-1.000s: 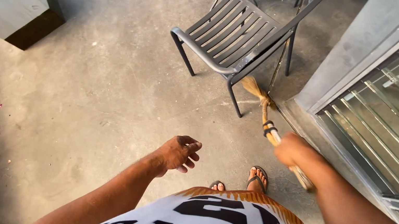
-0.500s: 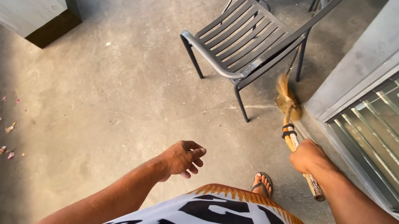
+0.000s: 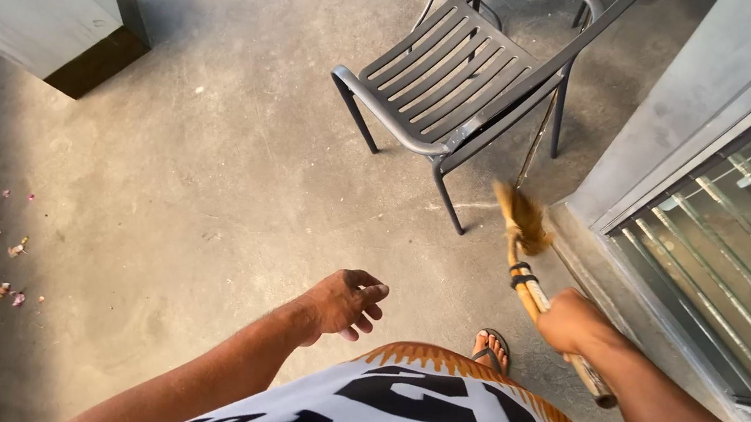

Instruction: The person sweeps a concrete patio with a small broom, moving around furniture and gathering debris into a pile. They sweep the pile into a woven basket and continue cleaning the remaining area.

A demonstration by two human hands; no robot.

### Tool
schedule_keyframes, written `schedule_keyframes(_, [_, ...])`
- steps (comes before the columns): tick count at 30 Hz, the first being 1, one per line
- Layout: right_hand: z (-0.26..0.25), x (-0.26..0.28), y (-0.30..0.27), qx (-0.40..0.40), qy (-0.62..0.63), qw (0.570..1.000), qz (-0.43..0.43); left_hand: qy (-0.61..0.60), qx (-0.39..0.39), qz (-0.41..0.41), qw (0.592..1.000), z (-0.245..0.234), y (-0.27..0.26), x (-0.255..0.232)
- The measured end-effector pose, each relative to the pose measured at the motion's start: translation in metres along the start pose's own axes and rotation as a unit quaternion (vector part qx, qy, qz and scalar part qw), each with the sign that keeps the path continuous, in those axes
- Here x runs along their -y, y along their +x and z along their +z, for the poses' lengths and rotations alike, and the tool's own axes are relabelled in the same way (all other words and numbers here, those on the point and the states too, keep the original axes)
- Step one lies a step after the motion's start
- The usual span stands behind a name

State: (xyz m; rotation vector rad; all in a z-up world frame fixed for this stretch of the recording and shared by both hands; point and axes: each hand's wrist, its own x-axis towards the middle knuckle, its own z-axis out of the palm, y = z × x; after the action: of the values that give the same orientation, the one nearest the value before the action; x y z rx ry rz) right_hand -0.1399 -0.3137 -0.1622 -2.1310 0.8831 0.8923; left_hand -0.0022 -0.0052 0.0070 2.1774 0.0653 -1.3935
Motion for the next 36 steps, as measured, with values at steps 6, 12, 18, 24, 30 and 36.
schedule_keyframes(6, [0.009,-0.013,-0.053,-0.034,-0.02,0.998,-0.047,-0.01,-0.008,-0.002,1.0,-0.002,0.006,0.003])
schedule_keyframes(12, [-0.021,-0.03,-0.105,0.0,-0.051,0.998,0.03,-0.018,-0.015,-0.039,0.999,0.004,-0.001,0.011])
schedule_keyframes(18, [0.01,-0.016,0.086,0.042,0.095,0.994,-0.025,-0.037,-0.029,-0.031,0.998,0.011,-0.01,0.01])
schedule_keyframes(24, [-0.048,-0.006,0.01,0.089,0.243,0.964,-0.056,-0.064,-0.052,-0.037,0.996,0.009,-0.014,0.012])
schedule_keyframes(30, [-0.037,0.019,0.025,-0.004,0.115,0.992,-0.048,-0.118,-0.079,-0.067,0.988,0.014,-0.02,0.036])
schedule_keyframes(36, [-0.043,0.018,0.071,0.16,0.247,0.955,-0.02,-0.148,-0.099,-0.056,0.982,0.014,-0.024,0.045])
